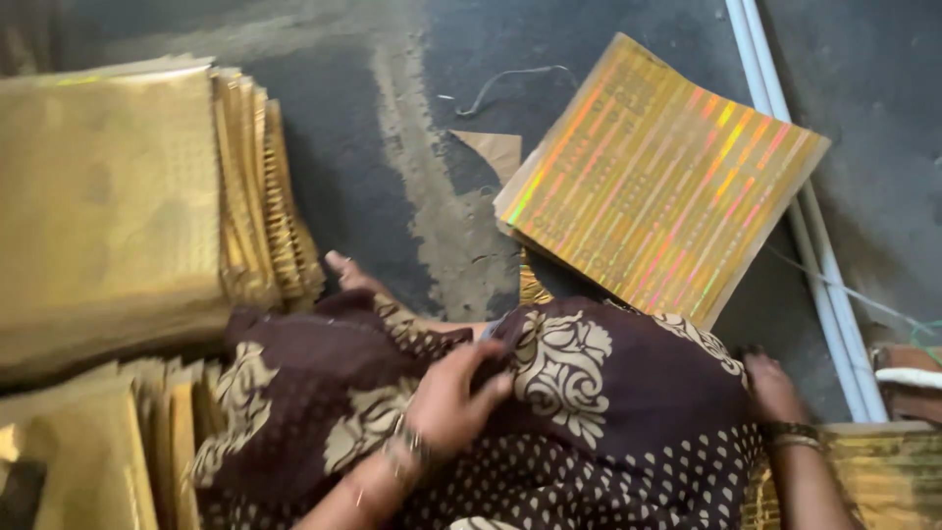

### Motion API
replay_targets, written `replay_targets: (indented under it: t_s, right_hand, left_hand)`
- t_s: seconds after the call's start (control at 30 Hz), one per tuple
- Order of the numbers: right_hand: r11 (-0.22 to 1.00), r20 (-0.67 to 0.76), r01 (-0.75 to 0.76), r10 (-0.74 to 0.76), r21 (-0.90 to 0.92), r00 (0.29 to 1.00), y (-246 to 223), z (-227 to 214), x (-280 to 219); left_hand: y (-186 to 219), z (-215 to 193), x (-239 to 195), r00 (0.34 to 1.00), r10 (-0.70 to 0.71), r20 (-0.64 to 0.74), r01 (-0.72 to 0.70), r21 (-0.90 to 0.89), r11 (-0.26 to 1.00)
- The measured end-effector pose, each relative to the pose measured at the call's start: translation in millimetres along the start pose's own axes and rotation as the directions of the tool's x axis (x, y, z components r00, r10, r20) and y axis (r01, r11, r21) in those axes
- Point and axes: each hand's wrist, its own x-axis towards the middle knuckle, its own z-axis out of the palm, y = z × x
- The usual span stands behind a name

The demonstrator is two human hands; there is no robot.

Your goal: The person sits on the floor among stacks of gold foil sheets and fans through a thick stack with both hands, then squares the stack and ties it into a bundle using a string, setting the tied bundle aside with other completed stacks.

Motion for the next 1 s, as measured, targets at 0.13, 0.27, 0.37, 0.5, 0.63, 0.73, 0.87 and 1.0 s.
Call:
replay_targets:
  t_s: [0.13, 0.27, 0.37, 0.5, 0.63, 0.73, 0.87, 1.0]
  right_hand:
    - [0.834, -0.219, -0.167, 0.322, 0.526, 0.921, -40, -207, 41]
    - [0.870, -0.396, -0.025, 0.249, 0.492, 0.884, -53, -305, 88]
    - [0.895, -0.486, 0.074, 0.168, 0.440, 0.858, -61, -346, 135]
    - [0.881, -0.459, 0.117, 0.122, 0.458, 0.880, -78, -364, 215]
    - [0.807, -0.419, 0.188, 0.080, 0.560, 0.904, -68, -333, 297]
    - [0.745, -0.411, 0.212, 0.091, 0.632, 0.907, -98, -331, 337]
    - [0.664, -0.346, 0.184, 0.121, 0.725, 0.930, -118, -310, 347]
    - [0.690, -0.335, 0.211, 0.049, 0.692, 0.941, -145, -305, 330]
  left_hand:
    - [-98, 86, 95, 0.932, -0.356, 0.064, 0.190, -0.924, 0.332]
    - [-189, 214, 220, 0.983, 0.184, -0.026, 0.050, -0.917, -0.395]
    - [-148, 240, 260, 0.994, 0.047, 0.099, 0.092, -0.987, 0.134]
    - [-106, 213, 264, 0.882, -0.382, 0.275, 0.452, -0.722, 0.524]
    - [-72, 193, 247, 0.770, -0.532, 0.352, 0.514, -0.837, 0.190]
    - [-59, 207, 245, 0.836, -0.534, 0.129, 0.358, -0.864, 0.353]
    - [-37, 187, 232, 0.832, -0.542, 0.120, 0.282, -0.932, 0.226]
    - [-36, 191, 236, 0.859, -0.475, 0.190, 0.348, -0.898, 0.270]
